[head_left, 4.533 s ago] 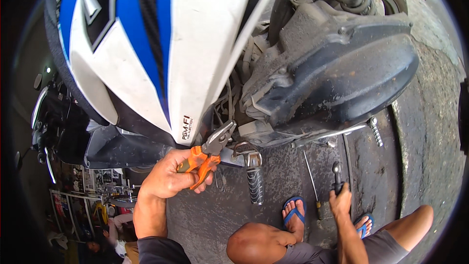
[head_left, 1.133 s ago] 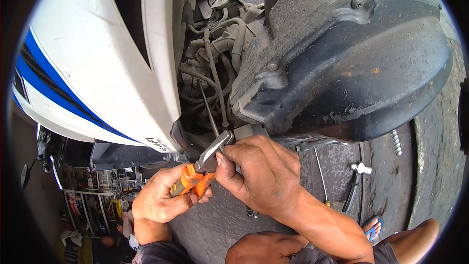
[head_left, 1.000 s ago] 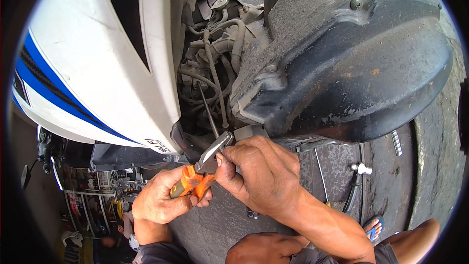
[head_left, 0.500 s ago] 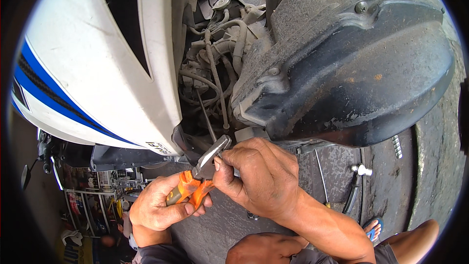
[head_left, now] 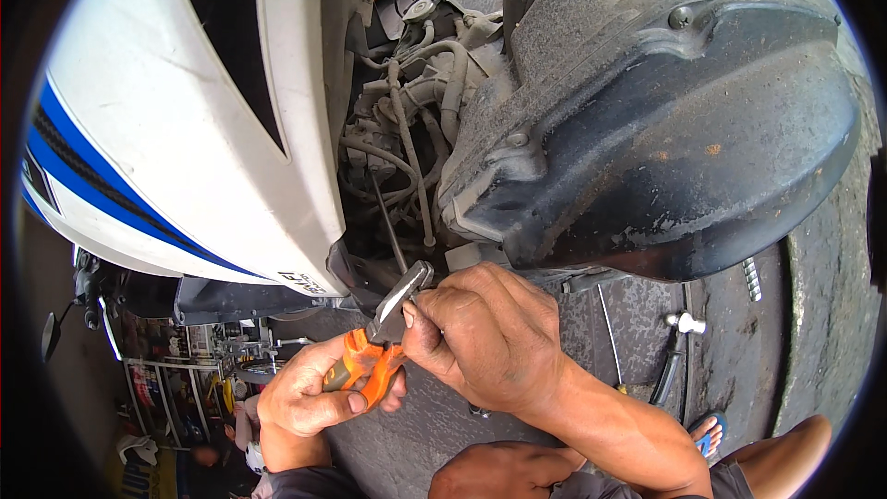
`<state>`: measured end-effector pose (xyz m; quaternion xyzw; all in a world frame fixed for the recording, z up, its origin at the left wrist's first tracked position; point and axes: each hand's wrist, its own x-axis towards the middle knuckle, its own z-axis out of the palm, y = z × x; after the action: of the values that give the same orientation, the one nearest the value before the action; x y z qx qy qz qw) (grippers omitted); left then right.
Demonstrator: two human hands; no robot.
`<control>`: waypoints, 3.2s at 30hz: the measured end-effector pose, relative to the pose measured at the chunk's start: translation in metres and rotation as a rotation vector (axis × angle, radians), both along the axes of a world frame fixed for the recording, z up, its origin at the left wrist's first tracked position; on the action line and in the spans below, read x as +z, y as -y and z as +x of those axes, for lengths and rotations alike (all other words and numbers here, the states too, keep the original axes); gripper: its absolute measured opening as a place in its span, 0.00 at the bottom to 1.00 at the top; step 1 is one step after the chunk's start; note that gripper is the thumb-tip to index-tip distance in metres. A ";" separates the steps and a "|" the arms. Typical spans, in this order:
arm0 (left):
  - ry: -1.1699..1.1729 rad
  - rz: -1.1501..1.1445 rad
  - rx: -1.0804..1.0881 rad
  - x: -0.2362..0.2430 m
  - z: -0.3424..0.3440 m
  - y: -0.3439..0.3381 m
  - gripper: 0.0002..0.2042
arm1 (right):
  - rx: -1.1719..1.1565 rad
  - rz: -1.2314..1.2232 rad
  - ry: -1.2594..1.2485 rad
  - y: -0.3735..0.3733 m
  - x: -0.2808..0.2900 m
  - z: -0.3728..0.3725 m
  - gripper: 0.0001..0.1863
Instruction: The person manipulates the motorcycle's cable and footpeg assembly using a screwdriver, pliers, and a hammer. They pull on a wire with pliers while tapping on a metal bracket with a hammer to secure or adjust the components.
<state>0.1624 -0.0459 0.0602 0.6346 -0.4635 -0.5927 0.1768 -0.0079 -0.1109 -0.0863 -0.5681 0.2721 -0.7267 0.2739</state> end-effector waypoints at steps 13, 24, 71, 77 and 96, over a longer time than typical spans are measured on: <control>-0.091 -0.053 -0.010 -0.024 0.009 -0.008 0.25 | -0.040 -0.051 0.018 -0.003 -0.002 0.005 0.16; 0.025 -0.209 -0.127 -0.023 0.011 0.002 0.23 | -0.009 -0.048 0.037 -0.002 -0.001 0.004 0.18; 0.098 -0.270 -0.074 -0.008 0.012 0.018 0.28 | 0.005 0.007 0.033 -0.001 0.012 -0.007 0.16; 0.078 -0.236 -0.084 -0.008 0.015 0.018 0.27 | -0.310 1.056 -0.253 -0.112 -0.145 -0.079 0.13; 0.049 -0.197 -0.135 -0.006 0.013 0.022 0.17 | 0.122 1.013 0.005 -0.149 -0.110 -0.108 0.07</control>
<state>0.1751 -0.0682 0.0544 0.5957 -0.5654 -0.5391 0.1869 -0.1159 0.0384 -0.1961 -0.3771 0.5561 -0.4874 0.5577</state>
